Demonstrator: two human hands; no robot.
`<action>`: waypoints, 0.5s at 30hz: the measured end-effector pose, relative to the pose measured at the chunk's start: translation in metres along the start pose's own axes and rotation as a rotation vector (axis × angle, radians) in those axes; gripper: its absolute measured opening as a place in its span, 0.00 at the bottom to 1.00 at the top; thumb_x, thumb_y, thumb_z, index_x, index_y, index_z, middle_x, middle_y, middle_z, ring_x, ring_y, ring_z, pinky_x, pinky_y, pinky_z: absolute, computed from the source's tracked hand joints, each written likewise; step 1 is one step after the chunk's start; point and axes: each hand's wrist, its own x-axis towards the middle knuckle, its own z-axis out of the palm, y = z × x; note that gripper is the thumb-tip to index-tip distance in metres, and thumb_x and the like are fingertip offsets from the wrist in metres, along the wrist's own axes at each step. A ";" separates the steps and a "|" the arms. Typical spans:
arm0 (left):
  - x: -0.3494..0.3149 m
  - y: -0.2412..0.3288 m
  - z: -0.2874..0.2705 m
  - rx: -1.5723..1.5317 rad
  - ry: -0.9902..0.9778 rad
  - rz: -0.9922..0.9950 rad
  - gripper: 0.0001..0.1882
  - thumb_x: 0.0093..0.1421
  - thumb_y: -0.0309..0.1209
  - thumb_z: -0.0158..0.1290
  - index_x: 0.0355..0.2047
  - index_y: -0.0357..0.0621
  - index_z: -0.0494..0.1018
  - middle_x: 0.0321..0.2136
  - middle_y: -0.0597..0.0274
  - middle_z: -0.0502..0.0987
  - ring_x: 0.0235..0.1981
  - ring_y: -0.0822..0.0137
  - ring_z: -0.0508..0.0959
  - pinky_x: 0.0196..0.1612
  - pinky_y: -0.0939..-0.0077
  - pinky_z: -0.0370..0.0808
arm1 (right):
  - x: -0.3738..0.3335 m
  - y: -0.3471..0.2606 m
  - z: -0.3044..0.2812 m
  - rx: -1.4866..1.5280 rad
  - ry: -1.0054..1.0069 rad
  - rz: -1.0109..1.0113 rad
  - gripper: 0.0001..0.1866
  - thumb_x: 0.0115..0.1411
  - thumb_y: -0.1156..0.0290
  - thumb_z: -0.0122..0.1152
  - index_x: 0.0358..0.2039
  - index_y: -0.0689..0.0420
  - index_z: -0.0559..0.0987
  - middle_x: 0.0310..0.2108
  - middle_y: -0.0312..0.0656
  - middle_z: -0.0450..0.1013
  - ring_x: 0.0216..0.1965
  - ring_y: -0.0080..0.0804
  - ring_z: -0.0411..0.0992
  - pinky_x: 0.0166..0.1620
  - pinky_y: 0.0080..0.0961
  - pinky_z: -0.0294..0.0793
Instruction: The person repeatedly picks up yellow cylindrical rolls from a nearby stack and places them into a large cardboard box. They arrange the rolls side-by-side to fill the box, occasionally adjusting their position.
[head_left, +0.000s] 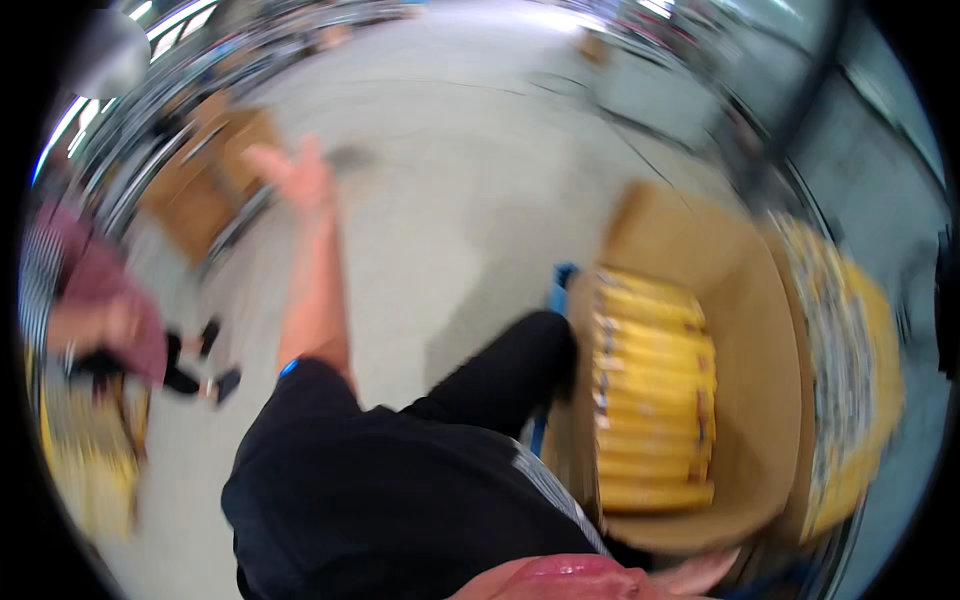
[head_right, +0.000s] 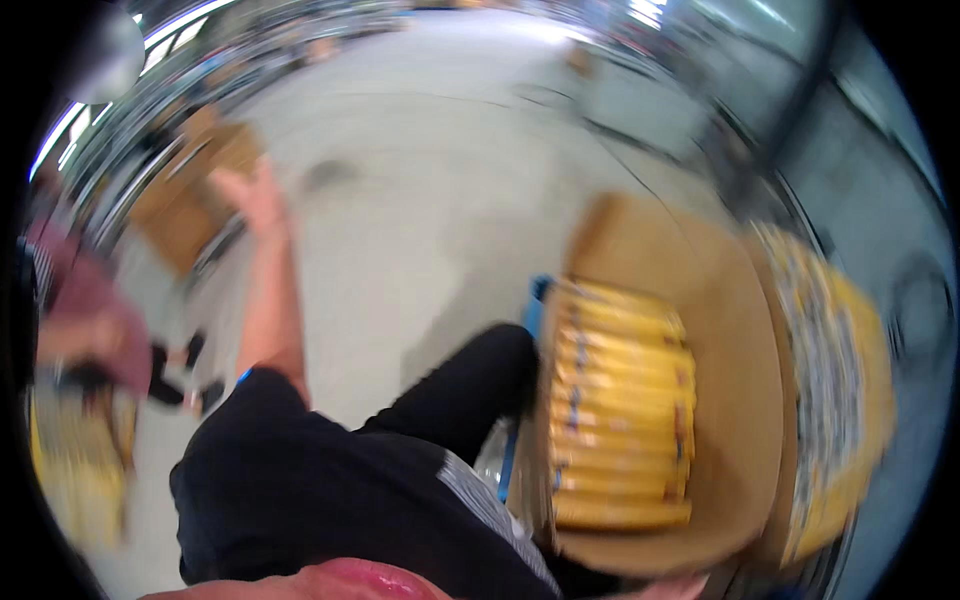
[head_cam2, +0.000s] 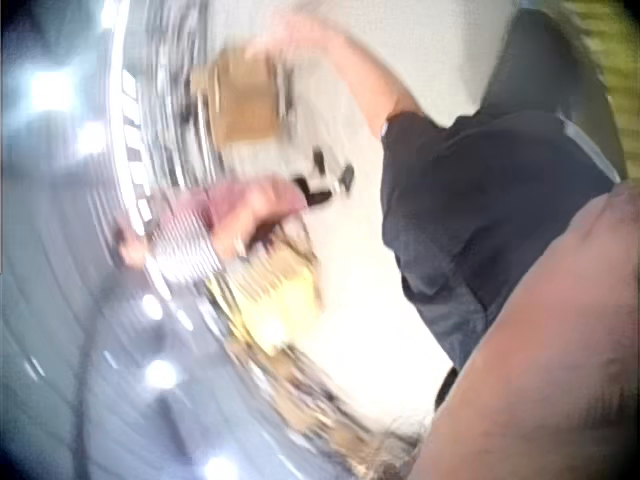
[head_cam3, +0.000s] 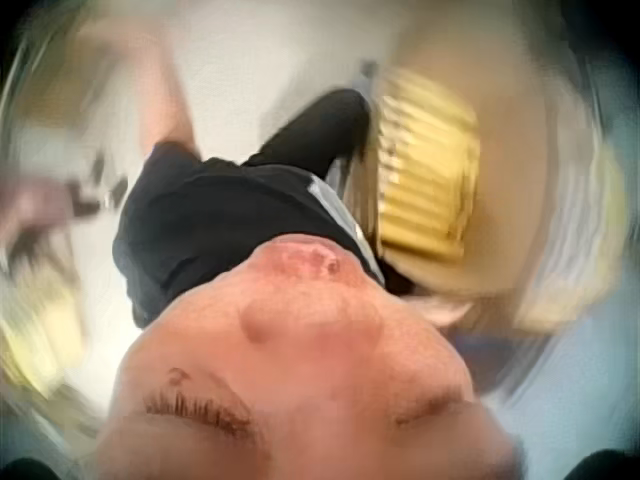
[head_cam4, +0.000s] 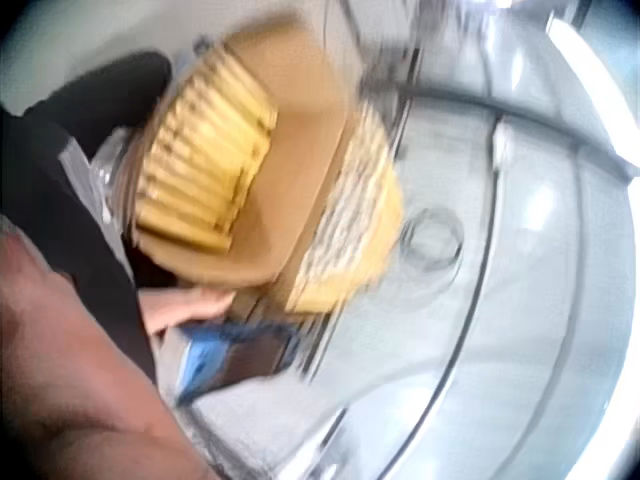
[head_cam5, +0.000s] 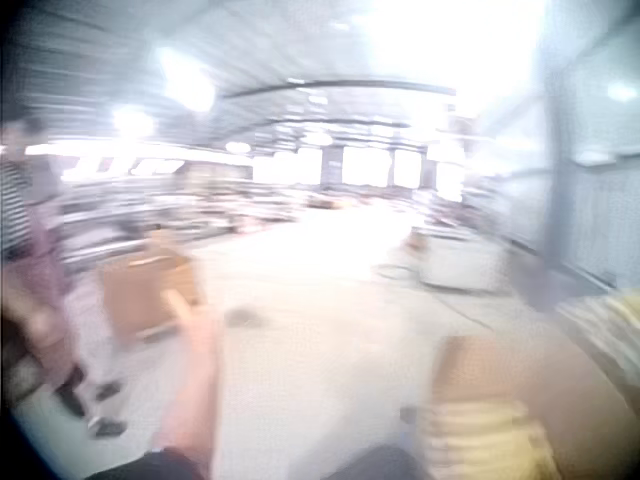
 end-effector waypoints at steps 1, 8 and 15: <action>-0.010 -0.013 0.007 0.122 -0.055 -0.004 0.50 0.56 0.43 0.55 0.64 0.30 0.35 0.67 0.43 0.34 0.68 0.53 0.35 0.67 0.61 0.33 | 0.014 0.016 -0.023 0.124 0.008 0.049 0.32 0.62 0.53 0.47 0.57 0.66 0.62 0.58 0.56 0.60 0.61 0.42 0.57 0.64 0.41 0.51; -0.111 0.062 0.108 0.073 -0.172 0.324 0.54 0.53 0.46 0.59 0.61 0.21 0.37 0.64 0.31 0.37 0.67 0.43 0.37 0.67 0.54 0.36 | 0.006 0.043 -0.016 0.566 0.124 -0.185 0.27 0.59 0.56 0.56 0.53 0.60 0.65 0.56 0.47 0.61 0.59 0.42 0.56 0.59 0.42 0.55; -0.189 0.026 0.173 0.021 -0.515 0.443 0.44 0.56 0.42 0.56 0.61 0.23 0.47 0.63 0.34 0.48 0.65 0.47 0.49 0.67 0.60 0.44 | 0.009 0.015 0.008 0.702 0.165 -0.240 0.34 0.59 0.55 0.57 0.59 0.59 0.59 0.62 0.46 0.53 0.66 0.42 0.45 0.67 0.47 0.40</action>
